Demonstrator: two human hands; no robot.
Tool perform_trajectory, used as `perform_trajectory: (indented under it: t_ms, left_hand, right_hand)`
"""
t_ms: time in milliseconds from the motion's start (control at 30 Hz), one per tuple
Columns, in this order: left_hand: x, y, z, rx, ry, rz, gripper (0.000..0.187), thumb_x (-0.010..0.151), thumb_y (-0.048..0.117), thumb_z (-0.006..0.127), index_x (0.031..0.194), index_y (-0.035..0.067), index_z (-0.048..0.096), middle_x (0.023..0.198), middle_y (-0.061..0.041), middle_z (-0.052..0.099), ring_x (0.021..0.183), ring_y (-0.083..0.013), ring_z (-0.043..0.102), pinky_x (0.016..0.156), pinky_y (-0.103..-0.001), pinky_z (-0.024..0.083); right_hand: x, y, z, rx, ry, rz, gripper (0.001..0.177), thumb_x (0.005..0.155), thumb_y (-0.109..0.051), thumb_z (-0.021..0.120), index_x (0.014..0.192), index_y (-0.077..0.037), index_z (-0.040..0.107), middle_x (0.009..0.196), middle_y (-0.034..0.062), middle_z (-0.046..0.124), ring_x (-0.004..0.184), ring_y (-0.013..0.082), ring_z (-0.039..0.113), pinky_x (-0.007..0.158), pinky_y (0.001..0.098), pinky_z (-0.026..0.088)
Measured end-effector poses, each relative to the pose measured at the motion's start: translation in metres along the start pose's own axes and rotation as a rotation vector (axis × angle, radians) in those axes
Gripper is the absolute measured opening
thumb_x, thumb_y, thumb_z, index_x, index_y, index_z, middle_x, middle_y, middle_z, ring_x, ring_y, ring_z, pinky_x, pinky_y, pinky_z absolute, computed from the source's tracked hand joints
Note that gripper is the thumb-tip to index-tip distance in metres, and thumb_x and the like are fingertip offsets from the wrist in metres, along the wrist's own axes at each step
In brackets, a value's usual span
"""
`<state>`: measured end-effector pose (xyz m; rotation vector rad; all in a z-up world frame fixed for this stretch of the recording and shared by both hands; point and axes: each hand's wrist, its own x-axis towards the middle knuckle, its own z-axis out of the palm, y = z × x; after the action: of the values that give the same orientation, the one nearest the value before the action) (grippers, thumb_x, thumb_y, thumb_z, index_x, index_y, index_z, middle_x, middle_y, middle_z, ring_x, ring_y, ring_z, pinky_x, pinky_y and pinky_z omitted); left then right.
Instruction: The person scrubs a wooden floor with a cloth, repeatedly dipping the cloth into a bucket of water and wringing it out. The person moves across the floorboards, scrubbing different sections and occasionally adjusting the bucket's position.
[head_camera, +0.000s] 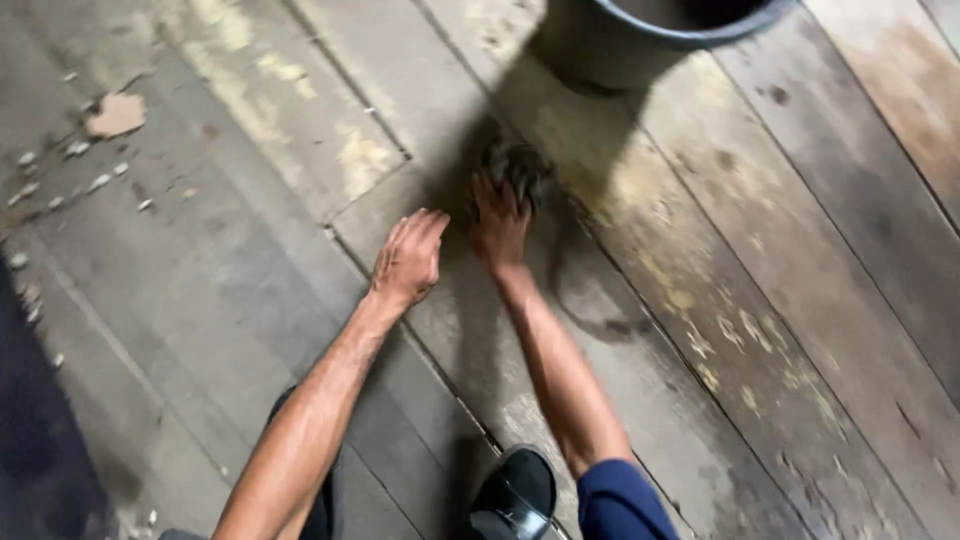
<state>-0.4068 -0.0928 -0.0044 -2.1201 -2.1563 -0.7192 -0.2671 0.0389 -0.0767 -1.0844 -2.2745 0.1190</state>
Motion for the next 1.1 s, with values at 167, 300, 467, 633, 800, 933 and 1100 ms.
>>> perform_trajectory:
  t_ms: [167,300,467,633,800,933,1100]
  left_hand:
    - [-0.021,-0.010,-0.002,0.015,0.051,-0.065,0.042,0.100,0.017,0.048,0.138,0.012,0.064,0.130,-0.012,0.066,0.128,-0.0324,0.060,0.104,-0.049,0.049]
    - [-0.016,0.019,0.017,0.011,0.012,0.012,0.045,0.095,0.016,0.047,0.136,0.013,0.065,0.122,-0.013,0.068,0.123,-0.0331,0.063,0.104,-0.050,0.049]
    - [0.016,0.083,0.045,-0.120,-0.084,0.092,0.041,0.090,0.013,0.049,0.126,0.014,0.069,0.108,-0.010,0.069,0.106,-0.0313,0.068,0.089,-0.047,0.055]
    - [0.041,0.120,0.040,-0.150,-0.071,0.114,0.041,0.091,0.009,0.050,0.128,0.016,0.067,0.115,-0.009,0.069,0.113,-0.0303,0.068,0.093,-0.044,0.054]
    - [0.058,0.091,0.000,-0.252,-0.096,-0.023,0.043,0.093,0.009,0.048,0.131,0.012,0.067,0.110,-0.015,0.070,0.105,-0.0345,0.068,0.092,-0.047,0.055]
    - [0.026,0.012,0.019,-0.174,-0.013,-0.082,0.047,0.094,0.012,0.044,0.134,0.015,0.067,0.112,-0.013,0.069,0.108,-0.0315,0.067,0.097,-0.045,0.053]
    - [-0.017,-0.063,0.022,0.051,0.058,-0.027,0.039,0.102,0.009,0.049,0.137,0.002,0.064,0.132,-0.018,0.067,0.128,-0.0317,0.061,0.116,-0.043,0.041]
  right_hand:
    - [0.029,-0.001,-0.039,-0.044,-0.056,-0.254,0.065,0.075,-0.007,0.067,0.138,-0.022,0.065,0.140,-0.0019,0.065,0.125,0.0304,0.060,0.088,0.0535,0.052]
    - [-0.007,0.027,-0.121,-0.064,-0.149,-0.293,0.061,0.089,-0.009,0.051,0.148,-0.025,0.058,0.148,-0.0065,0.059,0.133,0.0259,0.056,0.098,0.0497,0.049]
    - [-0.114,0.102,-0.199,-0.181,-0.144,-0.149,0.051,0.075,-0.018,0.065,0.126,-0.023,0.069,0.132,-0.0025,0.067,0.123,0.0260,0.057,0.092,0.0478,0.045]
    - [-0.188,0.109,-0.181,-0.425,-0.213,0.386,0.090,0.062,-0.012,0.064,0.151,-0.023,0.058,0.154,-0.0028,0.057,0.140,0.0370,0.047,0.097,0.0678,0.044]
    - [-0.142,0.082,-0.075,-0.246,0.163,0.421,0.064,0.072,-0.010,0.075,0.134,-0.025,0.070,0.141,0.0087,0.065,0.129,0.0396,0.056,0.086,0.0669,0.043]
    - [-0.040,0.009,-0.001,-0.410,0.152,0.436,0.042,0.094,-0.041,0.067,0.136,-0.038,0.066,0.137,-0.0008,0.065,0.132,0.0283,0.053,0.090,0.0588,0.042]
    - [0.042,-0.039,0.082,-0.308,0.061,0.087,0.042,0.072,-0.033,0.078,0.114,-0.032,0.075,0.119,0.0133,0.070,0.108,0.0380,0.063,0.074,0.0563,0.045]
